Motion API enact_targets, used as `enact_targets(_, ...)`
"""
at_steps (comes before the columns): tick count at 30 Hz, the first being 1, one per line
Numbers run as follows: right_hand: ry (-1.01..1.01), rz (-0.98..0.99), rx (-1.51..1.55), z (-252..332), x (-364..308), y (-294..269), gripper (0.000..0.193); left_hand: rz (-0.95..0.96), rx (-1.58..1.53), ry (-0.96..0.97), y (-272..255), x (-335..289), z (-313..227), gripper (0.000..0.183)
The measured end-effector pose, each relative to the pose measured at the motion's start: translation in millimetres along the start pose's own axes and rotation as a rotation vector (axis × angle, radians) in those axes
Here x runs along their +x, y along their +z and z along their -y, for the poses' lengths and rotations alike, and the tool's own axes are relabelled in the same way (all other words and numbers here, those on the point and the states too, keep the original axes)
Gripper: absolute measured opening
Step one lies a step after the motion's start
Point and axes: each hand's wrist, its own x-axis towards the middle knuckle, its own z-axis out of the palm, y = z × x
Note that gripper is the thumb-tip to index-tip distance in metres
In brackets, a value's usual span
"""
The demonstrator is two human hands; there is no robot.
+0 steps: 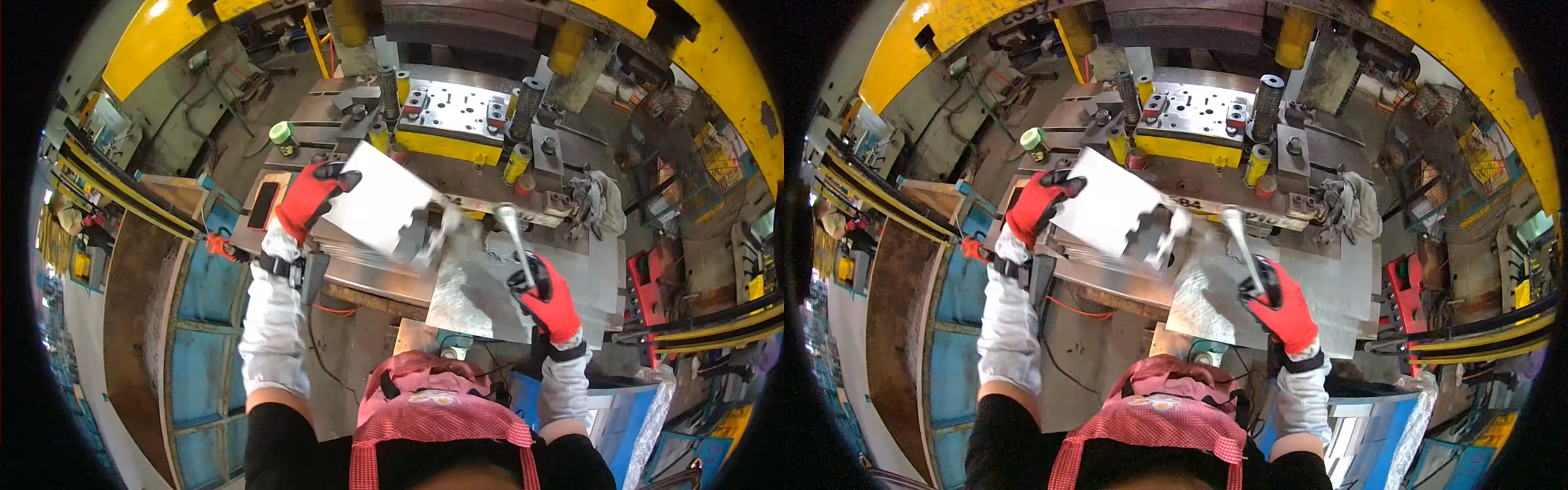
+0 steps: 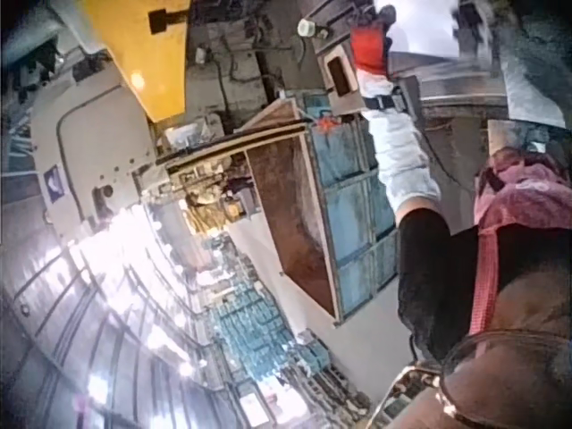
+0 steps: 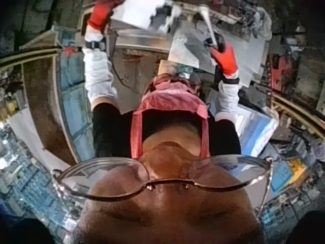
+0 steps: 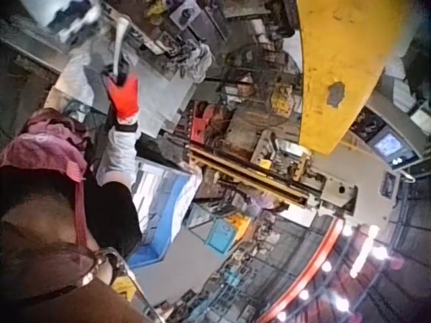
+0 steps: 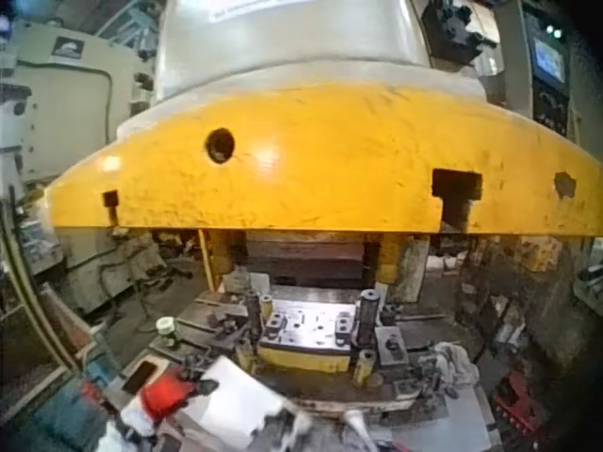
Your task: Operating a large industrial press machine to stamp or form metal sheets.
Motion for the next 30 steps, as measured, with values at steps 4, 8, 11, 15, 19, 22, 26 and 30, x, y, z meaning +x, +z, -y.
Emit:
enact_targets(4, -0.157, 0.28, -0.424, 38.4, 22.0, 35.2, 0.059, 0.354, 0.18, 0.199, -2.0, 18.6, -0.1, 0.026)
enact_targets(8, -0.12, 0.329, -0.397, 23.6, 22.4, 46.0, 0.063, 0.596, 0.218, 0.188, 17.1, 38.1, -10.9, 0.034)
enact_targets(11, 0.264, 0.411, 0.283, 16.2, 1.2, 49.8, 0.064, 0.8, 0.064, 0.261, 30.3, 46.4, -7.7, 0.044)
enact_targets(15, 0.289, 0.263, 0.413, 31.9, 6.7, 45.4, 0.061, 0.695, -1.168, -0.31, 51.6, 72.1, 66.6, 0.057)
enact_targets(19, 0.083, -0.005, 0.642, 14.3, 70.4, 40.0, 0.053, 0.7, -1.508, 0.019, 85.7, 44.0, 37.1, 0.059)
enact_targets(22, -0.02, -0.054, 0.632, 13.2, 149.4, 34.2, 0.042, 0.731, -1.536, -0.162, 116.0, 24.6, 41.1, 0.058)
enact_targets(26, -0.078, 0.094, 0.594, 0.9, 214.1, 27.2, 0.017, 0.634, -1.514, -0.245, 160.7, 37.9, 40.7, 0.052)
enact_targets(30, -0.108, 0.128, 0.439, -11.9, 218.9, 21.8, 0.014, 0.489, -1.497, -0.115, 175.5, 49.1, 36.6, 0.043)
